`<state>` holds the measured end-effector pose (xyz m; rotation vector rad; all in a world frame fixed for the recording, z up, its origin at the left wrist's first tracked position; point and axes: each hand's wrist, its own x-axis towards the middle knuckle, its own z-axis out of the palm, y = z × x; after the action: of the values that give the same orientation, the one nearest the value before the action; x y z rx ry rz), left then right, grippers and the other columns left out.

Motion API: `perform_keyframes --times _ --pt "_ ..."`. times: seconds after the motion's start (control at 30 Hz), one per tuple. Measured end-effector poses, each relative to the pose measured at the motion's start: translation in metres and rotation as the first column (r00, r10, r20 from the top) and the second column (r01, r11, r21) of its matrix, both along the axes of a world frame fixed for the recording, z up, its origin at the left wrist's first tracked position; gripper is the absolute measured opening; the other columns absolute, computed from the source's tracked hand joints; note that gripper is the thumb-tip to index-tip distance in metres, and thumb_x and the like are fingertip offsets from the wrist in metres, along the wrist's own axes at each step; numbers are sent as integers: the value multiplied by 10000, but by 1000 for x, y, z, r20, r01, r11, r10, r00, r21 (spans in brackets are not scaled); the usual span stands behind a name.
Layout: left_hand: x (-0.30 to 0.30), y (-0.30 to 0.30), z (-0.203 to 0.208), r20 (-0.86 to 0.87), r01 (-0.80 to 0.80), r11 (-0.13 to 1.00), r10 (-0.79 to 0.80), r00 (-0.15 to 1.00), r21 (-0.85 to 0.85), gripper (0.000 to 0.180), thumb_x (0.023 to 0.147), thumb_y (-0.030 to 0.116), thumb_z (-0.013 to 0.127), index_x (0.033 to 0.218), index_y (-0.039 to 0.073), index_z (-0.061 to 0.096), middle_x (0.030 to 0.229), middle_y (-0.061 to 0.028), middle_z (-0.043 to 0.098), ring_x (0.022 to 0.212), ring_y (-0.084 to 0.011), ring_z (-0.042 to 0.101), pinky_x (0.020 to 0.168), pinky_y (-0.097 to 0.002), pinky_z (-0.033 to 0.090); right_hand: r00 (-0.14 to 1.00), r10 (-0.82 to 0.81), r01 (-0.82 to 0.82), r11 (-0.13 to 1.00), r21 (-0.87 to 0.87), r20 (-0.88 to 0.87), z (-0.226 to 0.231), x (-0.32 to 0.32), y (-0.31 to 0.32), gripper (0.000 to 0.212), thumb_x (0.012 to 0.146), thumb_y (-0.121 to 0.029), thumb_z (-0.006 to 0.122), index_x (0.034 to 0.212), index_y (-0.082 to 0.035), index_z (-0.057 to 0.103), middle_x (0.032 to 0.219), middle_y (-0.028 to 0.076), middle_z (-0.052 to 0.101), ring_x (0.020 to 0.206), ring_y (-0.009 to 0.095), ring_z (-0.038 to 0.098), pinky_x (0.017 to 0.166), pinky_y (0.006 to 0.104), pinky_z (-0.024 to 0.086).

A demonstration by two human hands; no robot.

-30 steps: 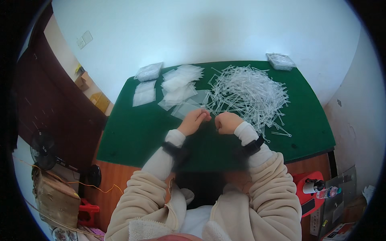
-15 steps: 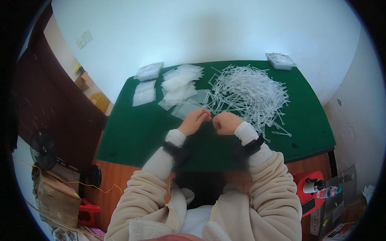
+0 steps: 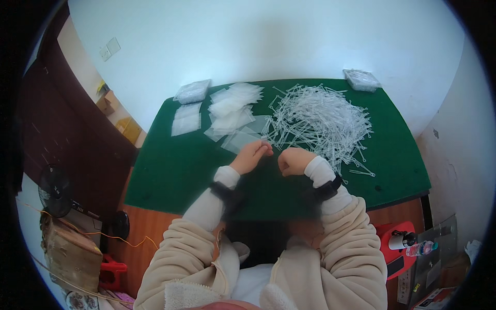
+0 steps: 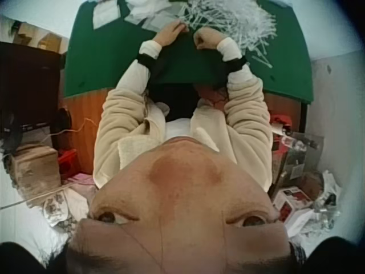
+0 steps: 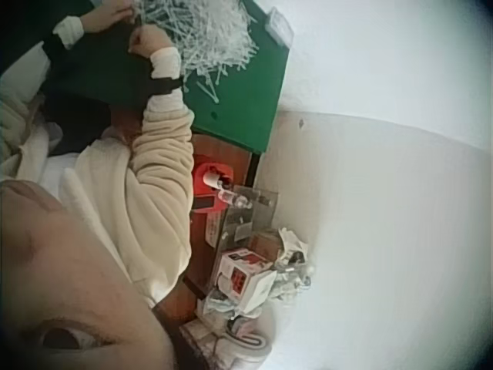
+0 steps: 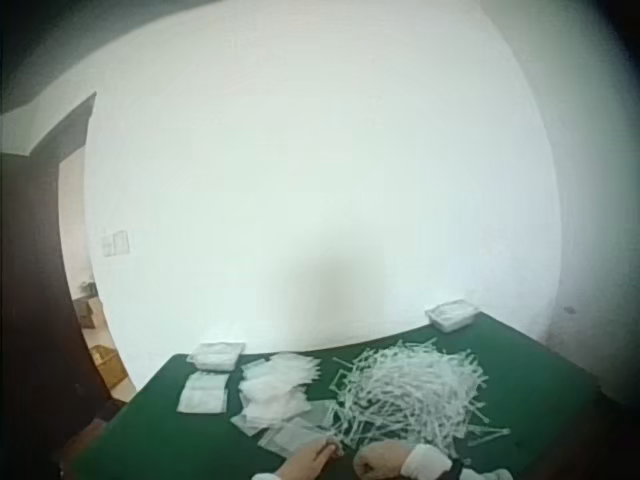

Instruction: Packaging small white strips into plastic bags at a workstation.

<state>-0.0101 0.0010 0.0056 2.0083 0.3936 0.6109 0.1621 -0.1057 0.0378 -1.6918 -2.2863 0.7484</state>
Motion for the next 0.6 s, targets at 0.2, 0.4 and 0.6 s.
perform_keyframes --times 0.2,0.4,0.6 --pt "0 0 0 -18 6 1000 -6 1000 -1 185 896 128 421 945 -7 538 862 -96 617 824 -181 592 762 -286 447 996 -81 79 995 62 31 5 4 -7 161 608 -169 691 714 -63 633 696 70 626 677 234 606 619 327 478" --pt "1 3 -3 -28 4 1000 -4 1000 17 190 897 130 419 951 -10 535 864 -96 617 826 -181 591 763 -285 448 985 -142 143 990 -8 97 7 4 -7 174 598 -181 710 705 -66 634 692 71 626 674 236 606 610 327 479" --pt "1 3 -4 -5 -2 1000 2 1000 28 176 893 116 422 928 -15 534 843 -104 622 795 -190 597 739 -290 454 981 -177 179 984 -21 83 20 0 -13 173 579 -172 719 692 -73 633 685 71 623 674 231 608 607 328 477"
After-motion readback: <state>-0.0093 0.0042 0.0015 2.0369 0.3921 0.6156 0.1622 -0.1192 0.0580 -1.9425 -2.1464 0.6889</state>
